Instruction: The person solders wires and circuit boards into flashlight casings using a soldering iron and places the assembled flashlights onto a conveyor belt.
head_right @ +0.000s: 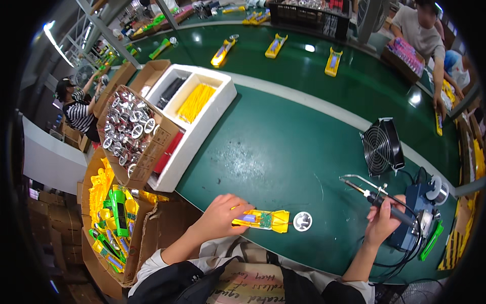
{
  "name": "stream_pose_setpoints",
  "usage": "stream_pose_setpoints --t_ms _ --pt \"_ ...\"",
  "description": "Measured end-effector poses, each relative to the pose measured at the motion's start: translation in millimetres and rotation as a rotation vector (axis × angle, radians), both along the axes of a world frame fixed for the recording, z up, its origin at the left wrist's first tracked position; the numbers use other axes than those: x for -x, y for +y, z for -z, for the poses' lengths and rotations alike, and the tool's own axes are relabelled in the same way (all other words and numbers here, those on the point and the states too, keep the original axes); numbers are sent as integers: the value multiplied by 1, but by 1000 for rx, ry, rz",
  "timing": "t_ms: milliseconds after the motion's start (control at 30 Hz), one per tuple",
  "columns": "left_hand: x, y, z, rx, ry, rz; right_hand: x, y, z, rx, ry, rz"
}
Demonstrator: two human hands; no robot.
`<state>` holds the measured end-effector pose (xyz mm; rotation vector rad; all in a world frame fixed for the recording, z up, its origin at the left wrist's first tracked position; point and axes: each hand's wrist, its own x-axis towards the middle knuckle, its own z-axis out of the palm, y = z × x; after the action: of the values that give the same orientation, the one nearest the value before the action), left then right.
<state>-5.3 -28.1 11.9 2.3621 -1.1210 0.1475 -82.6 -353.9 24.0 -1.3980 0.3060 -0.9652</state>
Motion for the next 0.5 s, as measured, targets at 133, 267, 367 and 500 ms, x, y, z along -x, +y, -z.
stream_pose_setpoints --t_ms 133,267,367,500 --pt "-30 -6 -16 -171 276 85 4 -4 -4 6 3 59" --pt "-109 -40 -52 -184 134 -59 14 -7 -11 -11 -18 275" --pt "-195 -90 -66 -149 62 -126 23 -17 -9 31 88 294" --pt "-310 -152 -39 -136 129 -373 13 -11 -2 31 150 262"
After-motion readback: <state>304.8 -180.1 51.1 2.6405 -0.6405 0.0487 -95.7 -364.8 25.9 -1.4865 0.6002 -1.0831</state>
